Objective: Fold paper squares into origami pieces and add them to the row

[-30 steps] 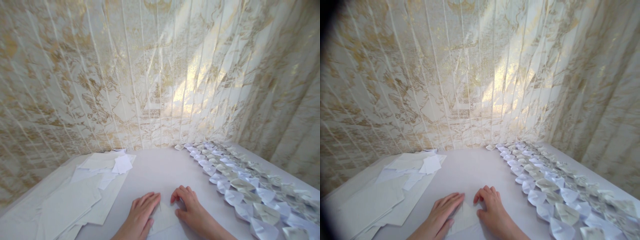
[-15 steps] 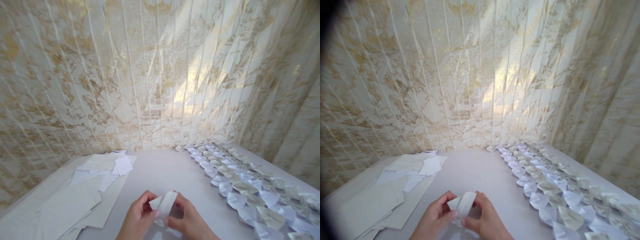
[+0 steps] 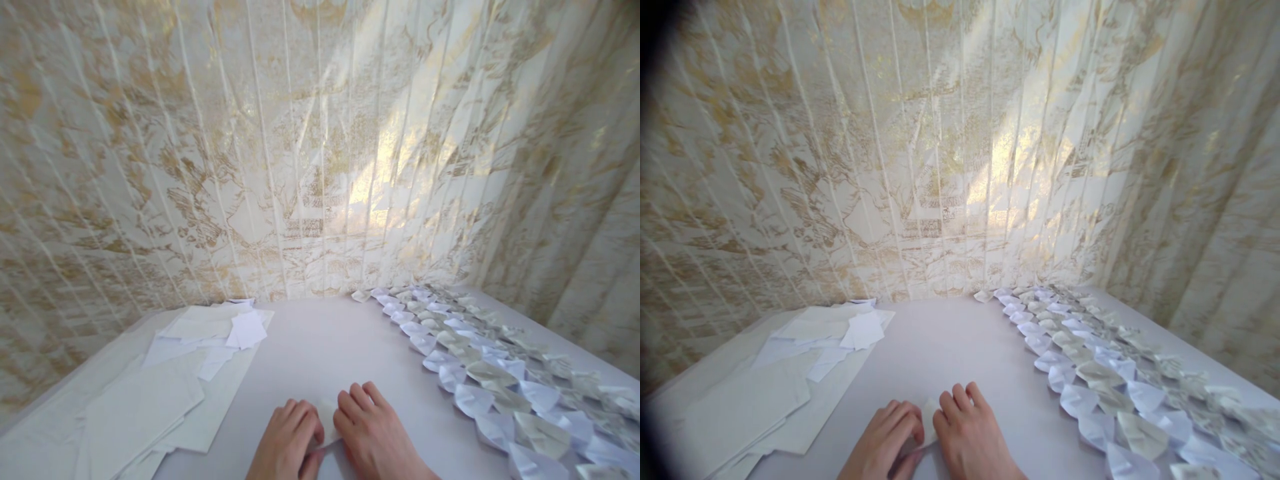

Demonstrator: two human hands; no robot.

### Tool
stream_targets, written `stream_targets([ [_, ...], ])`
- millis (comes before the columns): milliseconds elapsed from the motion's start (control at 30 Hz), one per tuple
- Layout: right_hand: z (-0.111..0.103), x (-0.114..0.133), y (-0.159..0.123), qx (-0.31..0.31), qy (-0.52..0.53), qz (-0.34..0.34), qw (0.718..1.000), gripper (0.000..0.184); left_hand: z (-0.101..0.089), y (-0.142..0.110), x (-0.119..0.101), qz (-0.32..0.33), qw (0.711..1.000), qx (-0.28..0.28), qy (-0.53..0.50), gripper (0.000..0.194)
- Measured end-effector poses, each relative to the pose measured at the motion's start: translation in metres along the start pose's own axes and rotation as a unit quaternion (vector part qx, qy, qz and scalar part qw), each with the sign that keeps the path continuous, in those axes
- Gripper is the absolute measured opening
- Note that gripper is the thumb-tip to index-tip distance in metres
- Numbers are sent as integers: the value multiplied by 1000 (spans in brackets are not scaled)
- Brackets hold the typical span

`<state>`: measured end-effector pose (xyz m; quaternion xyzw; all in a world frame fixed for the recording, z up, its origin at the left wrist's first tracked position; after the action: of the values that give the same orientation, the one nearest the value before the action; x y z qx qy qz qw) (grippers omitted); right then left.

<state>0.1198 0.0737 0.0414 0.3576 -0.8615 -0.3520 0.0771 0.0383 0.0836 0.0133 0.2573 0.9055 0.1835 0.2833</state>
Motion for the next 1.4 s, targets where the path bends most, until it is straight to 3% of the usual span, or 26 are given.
stream_targets([
  [133,8,-11,-10,82,110,65,988,12,2,-4,3,26,998,28,52,16],
  [300,4,-43,-15,91,263,230,933,16,-7,-1,8,-6,997,14,70,9],
  [467,13,-57,-14,79,242,308,917,13,-17,5,12,-53,996,-14,65,15],
  [667,20,-60,-12,90,197,323,921,13,-19,9,16,-94,992,-8,79,17],
  [1000,19,-54,-12,93,174,299,934,10,-18,11,17,-101,991,-2,85,14],
  [1067,16,-45,-8,82,187,253,946,20,-18,11,20,-105,991,-2,81,12],
  [1167,8,-22,-1,73,203,128,968,32,-17,10,22,-105,992,-5,70,7],
  [1267,4,-2,0,82,193,28,977,22,-14,9,20,-93,994,0,60,10],
  [1400,1,5,1,80,165,-9,983,16,-13,9,20,-84,995,-7,58,14],
])
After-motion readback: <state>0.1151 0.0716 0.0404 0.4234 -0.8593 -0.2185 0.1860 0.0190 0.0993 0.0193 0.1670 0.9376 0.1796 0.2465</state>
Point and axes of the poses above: each hand's wrist, its own y-axis towards the middle knuckle, its own z-axis out of the palm, x = y × z, the point moved 10 cm from there along y, towards the middle knuckle, and after that the axes turned 14 degrees about -x, right-handed, at the moved point
